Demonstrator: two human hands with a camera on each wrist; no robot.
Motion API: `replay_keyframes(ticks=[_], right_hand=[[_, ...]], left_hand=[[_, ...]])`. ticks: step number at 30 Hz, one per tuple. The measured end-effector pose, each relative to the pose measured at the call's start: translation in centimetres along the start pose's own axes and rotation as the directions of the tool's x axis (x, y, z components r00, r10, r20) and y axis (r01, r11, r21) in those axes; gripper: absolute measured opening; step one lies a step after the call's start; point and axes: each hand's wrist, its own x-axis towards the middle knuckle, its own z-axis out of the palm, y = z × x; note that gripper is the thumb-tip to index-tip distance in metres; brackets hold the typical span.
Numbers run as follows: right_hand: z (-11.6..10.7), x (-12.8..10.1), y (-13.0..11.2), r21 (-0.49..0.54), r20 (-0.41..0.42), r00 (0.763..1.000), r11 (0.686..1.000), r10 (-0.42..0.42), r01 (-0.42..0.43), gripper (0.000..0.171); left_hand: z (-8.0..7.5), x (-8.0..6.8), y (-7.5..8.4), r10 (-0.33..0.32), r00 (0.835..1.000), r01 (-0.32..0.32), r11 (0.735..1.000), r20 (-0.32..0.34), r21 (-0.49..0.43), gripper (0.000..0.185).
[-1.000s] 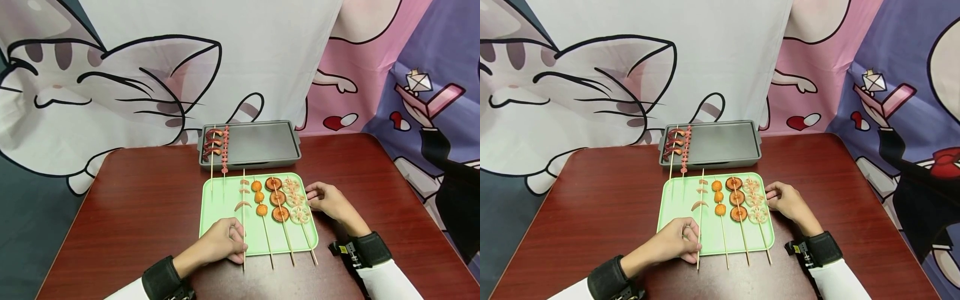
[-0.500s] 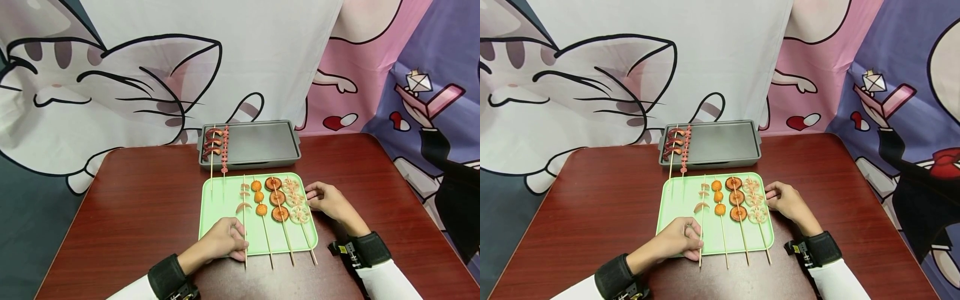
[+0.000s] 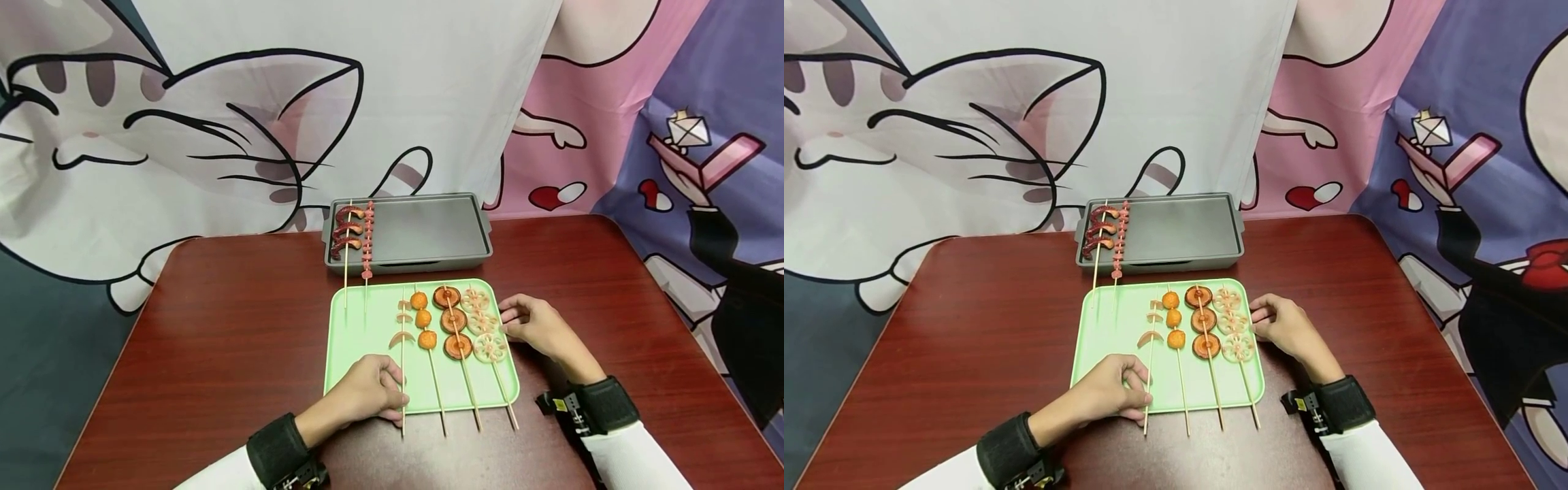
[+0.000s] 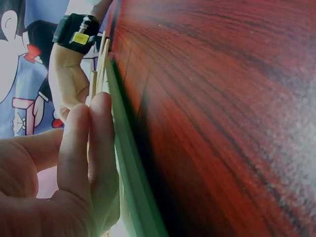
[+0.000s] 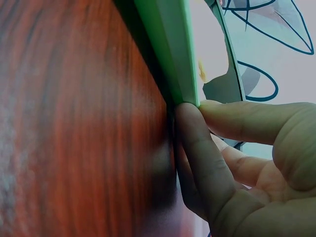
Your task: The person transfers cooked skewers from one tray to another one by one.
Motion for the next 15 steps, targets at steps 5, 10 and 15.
replay_keyframes(ticks=[5, 10, 15], right_hand=[[-0.04, 0.06, -0.03, 0.008, 0.004, 1.000, 1.000, 0.001, -0.001, 0.041], [-0.06, 0.08, 0.00, 0.010, 0.003, 1.000, 1.000, 0.008, -0.008, 0.041], [-0.04, 0.00, -0.05, 0.002, 0.001, 1.000, 1.000, 0.014, -0.014, 0.042]], left_hand=[[0.08, 0.20, 0.13, -0.011, 1.000, 0.011, 0.999, 0.014, 0.034, 0.025], [0.18, 0.34, 0.04, -0.024, 1.000, 0.024, 0.999, 0.020, 0.042, 0.025], [0.21, 0.34, 0.01, -0.023, 1.000, 0.022, 0.998, 0.017, 0.057, 0.024]])
